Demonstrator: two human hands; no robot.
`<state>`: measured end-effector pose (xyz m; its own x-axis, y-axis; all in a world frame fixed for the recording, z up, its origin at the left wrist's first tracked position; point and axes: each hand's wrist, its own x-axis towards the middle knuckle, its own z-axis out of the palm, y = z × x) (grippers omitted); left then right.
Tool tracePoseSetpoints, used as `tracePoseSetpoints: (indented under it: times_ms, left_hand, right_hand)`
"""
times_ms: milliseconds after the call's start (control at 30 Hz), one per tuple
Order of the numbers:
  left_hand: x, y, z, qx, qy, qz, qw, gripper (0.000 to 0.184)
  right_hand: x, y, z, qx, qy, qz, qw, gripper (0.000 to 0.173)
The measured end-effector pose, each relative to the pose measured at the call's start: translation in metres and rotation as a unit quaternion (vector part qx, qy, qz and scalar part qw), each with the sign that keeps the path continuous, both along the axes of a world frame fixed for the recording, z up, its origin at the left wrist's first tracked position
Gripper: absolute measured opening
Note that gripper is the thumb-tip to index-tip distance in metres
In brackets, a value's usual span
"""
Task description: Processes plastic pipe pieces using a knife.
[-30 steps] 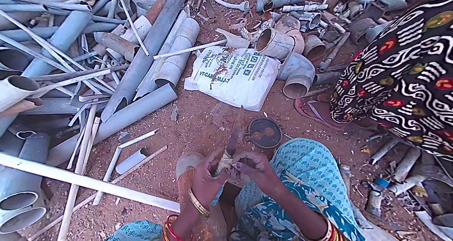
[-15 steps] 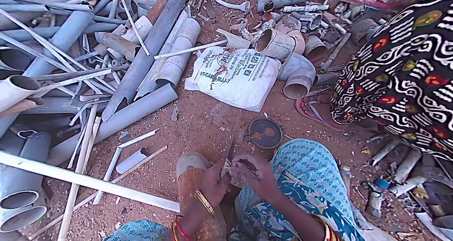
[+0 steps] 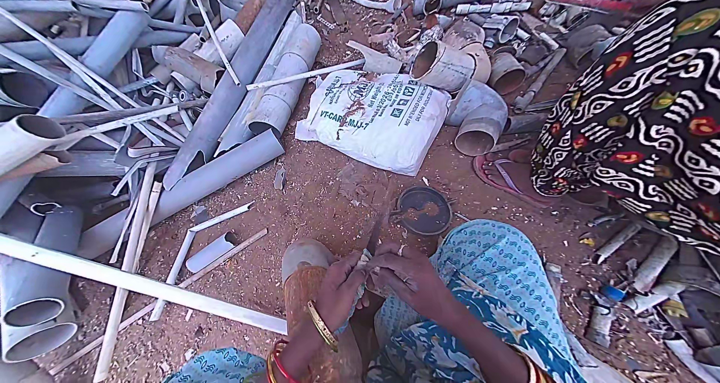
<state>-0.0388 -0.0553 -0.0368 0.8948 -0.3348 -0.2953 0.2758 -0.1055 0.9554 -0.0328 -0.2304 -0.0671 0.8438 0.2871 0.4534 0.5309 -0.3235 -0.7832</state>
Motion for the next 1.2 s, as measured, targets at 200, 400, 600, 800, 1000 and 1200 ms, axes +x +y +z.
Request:
tracePoseSetpoints:
  times_ms: [200, 400, 600, 800, 1000, 1200]
  left_hand:
    - [-0.002, -0.001, 0.002, 0.054, -0.025, -0.011, 0.998, 0.039]
    - [-0.003, -0.002, 0.005, 0.131, -0.030, -0.028, 0.990, 0.041]
    - [-0.004, -0.003, 0.005, 0.153, -0.043, -0.029, 0.987, 0.040]
    - [-0.003, -0.005, 0.008, 0.178, -0.051, -0.027, 0.982, 0.036]
    - [-0.003, -0.006, 0.009, 0.087, -0.010, 0.040, 0.995, 0.032]
    - [-0.003, -0.006, 0.009, 0.118, -0.016, 0.033, 0.992, 0.033]
  right_hand:
    - [0.001, 0.002, 0.000, 0.051, 0.024, -0.022, 0.998, 0.017]
    - [-0.003, 0.009, 0.002, 0.025, 0.024, -0.053, 0.998, 0.019]
    - [-0.005, 0.015, -0.004, -0.025, -0.028, -0.095, 0.995, 0.013]
    - [-0.007, 0.020, -0.005, -0.042, -0.033, -0.110, 0.992, 0.016]
    - [-0.013, 0.025, -0.003, -0.140, -0.080, -0.127, 0.979, 0.021]
    - [-0.014, 0.029, -0.003, -0.146, -0.090, -0.148, 0.974, 0.015]
